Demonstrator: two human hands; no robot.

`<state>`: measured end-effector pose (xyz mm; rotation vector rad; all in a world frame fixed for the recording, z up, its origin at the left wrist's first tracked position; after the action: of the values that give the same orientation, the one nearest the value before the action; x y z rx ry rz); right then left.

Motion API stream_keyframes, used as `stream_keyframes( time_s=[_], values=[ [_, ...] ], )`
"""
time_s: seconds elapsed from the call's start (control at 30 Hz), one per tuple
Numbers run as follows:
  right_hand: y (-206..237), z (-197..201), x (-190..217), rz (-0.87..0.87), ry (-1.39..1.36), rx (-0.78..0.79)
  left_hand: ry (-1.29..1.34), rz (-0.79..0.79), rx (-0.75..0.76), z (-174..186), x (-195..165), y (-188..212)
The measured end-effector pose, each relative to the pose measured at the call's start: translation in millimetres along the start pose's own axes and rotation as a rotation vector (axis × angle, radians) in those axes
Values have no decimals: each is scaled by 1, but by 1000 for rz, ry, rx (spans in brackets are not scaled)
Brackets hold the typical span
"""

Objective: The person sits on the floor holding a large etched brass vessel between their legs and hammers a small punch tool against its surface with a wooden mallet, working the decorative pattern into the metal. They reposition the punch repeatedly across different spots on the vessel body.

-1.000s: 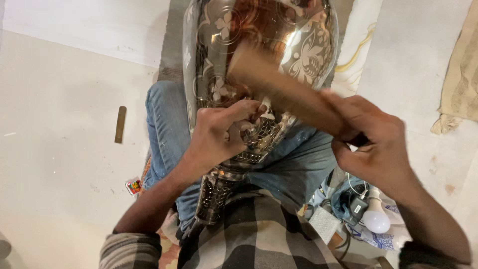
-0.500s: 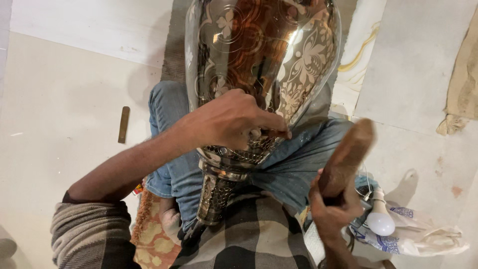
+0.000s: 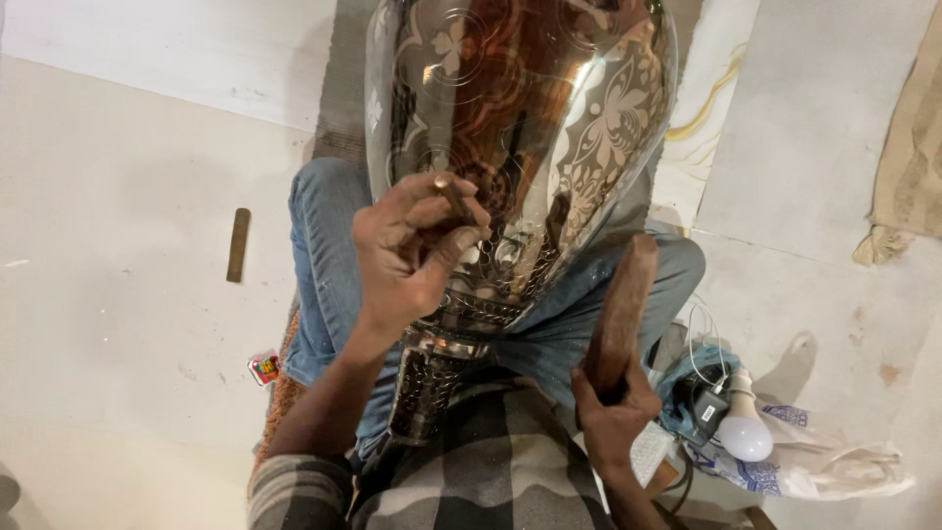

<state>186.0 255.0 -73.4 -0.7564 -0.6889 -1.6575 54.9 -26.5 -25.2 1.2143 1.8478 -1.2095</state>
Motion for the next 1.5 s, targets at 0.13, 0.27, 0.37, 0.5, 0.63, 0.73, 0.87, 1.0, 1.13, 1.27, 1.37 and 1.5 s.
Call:
stream_keyframes(
  time_s=[0.13,0.27,0.37,0.5,0.63,0.73,0.87,1.0,1.13,1.27,1.37,1.5],
  values=[
    [-44,-7,18,38,-99,39,-323,95,-212,-7,1,32],
    [-88,-1,52,369,-92,131,-386,19,-171,-11,-1,34],
    [-113,13,77,503,-53,237,-429,-26,-111,-9,-2,27],
    [-145,35,117,566,-43,319,-463,-16,-44,-7,-4,25],
    [-179,55,170,622,-86,418,-486,39,-36,-6,-6,27],
    [-187,68,207,986,719,455,-598,91,-96,-8,-4,28],
    [-180,52,237,902,414,506,-535,32,-171,-14,-4,34],
    [-178,46,259,822,464,624,-519,4,-253,-21,-4,38],
    [-181,43,263,1021,1040,660,-570,82,-334,-26,-7,41],
    [-182,41,256,955,601,634,-583,14,-371,-31,-10,42],
    [-180,38,255,1153,977,547,-615,-4,-407,-35,-10,44],
    [-180,35,261,1015,1250,651,-475,56,-492,-39,-9,52]
  ],
)
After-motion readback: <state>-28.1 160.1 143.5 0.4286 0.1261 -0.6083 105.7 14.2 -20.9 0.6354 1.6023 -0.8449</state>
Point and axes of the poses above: each hand's wrist, its own y-axis away from the middle knuckle, its own z-axis out of the back of the hand, x = y × z, the point moved 1 cm from there along -y, towards the middle knuckle, and after that the axes turned 8 degrees about y, right-handed, at the moved point
